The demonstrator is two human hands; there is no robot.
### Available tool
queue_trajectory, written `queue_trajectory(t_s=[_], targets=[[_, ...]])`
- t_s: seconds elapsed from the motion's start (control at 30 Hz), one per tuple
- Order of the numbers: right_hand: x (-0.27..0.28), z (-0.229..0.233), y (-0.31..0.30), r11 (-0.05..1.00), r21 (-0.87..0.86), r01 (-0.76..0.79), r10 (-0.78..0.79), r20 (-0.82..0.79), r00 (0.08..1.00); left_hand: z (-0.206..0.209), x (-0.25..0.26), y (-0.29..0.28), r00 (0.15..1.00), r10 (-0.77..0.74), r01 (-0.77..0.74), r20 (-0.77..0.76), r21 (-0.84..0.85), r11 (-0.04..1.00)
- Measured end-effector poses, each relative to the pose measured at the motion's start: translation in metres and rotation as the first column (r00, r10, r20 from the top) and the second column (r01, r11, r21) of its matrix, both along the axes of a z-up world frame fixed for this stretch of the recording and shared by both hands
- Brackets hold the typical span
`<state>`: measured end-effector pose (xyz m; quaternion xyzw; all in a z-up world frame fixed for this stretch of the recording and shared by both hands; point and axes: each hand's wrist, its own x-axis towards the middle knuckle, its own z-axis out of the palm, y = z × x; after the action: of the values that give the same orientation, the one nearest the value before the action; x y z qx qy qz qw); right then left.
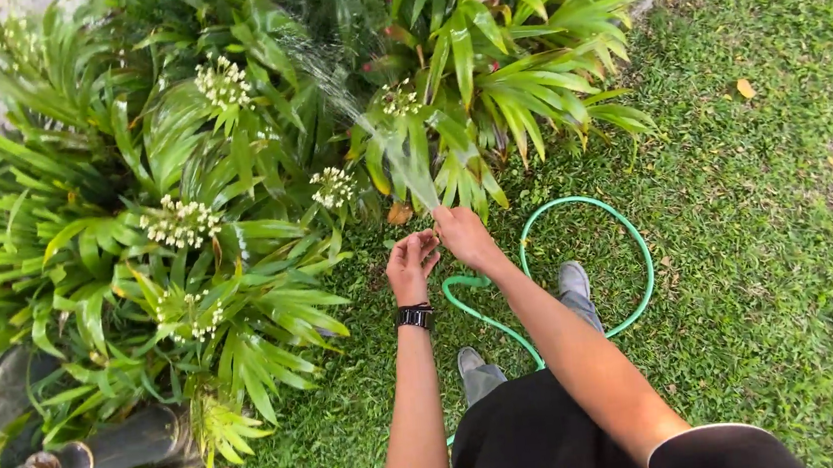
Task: Water the plants in the garden using a hose.
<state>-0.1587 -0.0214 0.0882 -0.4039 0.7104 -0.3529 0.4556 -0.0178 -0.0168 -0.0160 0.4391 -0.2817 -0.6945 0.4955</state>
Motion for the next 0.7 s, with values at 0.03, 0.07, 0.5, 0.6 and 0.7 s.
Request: queue_trajectory(t_s=[0.03, 0.07, 0.5, 0.6, 0.7], targets=[[-0.006, -0.007, 0.002, 1.000, -0.007, 0.017, -0.017, 0.002, 1.000, 0.000, -0.005, -0.002, 1.000, -0.017, 0.017, 0.002, -0.007, 1.000], [-0.014, -0.014, 0.004, 0.999, 0.006, 0.043, -0.044, 0.013, 0.999, -0.001, -0.012, -0.005, 0.999, -0.044, 0.043, -0.024, -0.026, 0.999], [-0.247, -0.053, 0.007, 0.945, -0.028, 0.327, -0.311, 0.242, 0.919, -0.007, -0.246, -0.051, 0.962, -0.260, 0.265, 0.084, -0.054, 0.963], [-0.319, -0.045, 0.010, 0.926, -0.011, 0.378, -0.359, 0.282, 0.890, 0.008, -0.329, -0.056, 0.950, -0.280, 0.291, 0.139, -0.059, 0.955], [-0.398, -0.052, 0.023, 0.909, 0.001, 0.417, -0.395, 0.325, 0.860, 0.006, -0.418, -0.051, 0.916, -0.362, 0.379, 0.174, -0.076, 0.922]])
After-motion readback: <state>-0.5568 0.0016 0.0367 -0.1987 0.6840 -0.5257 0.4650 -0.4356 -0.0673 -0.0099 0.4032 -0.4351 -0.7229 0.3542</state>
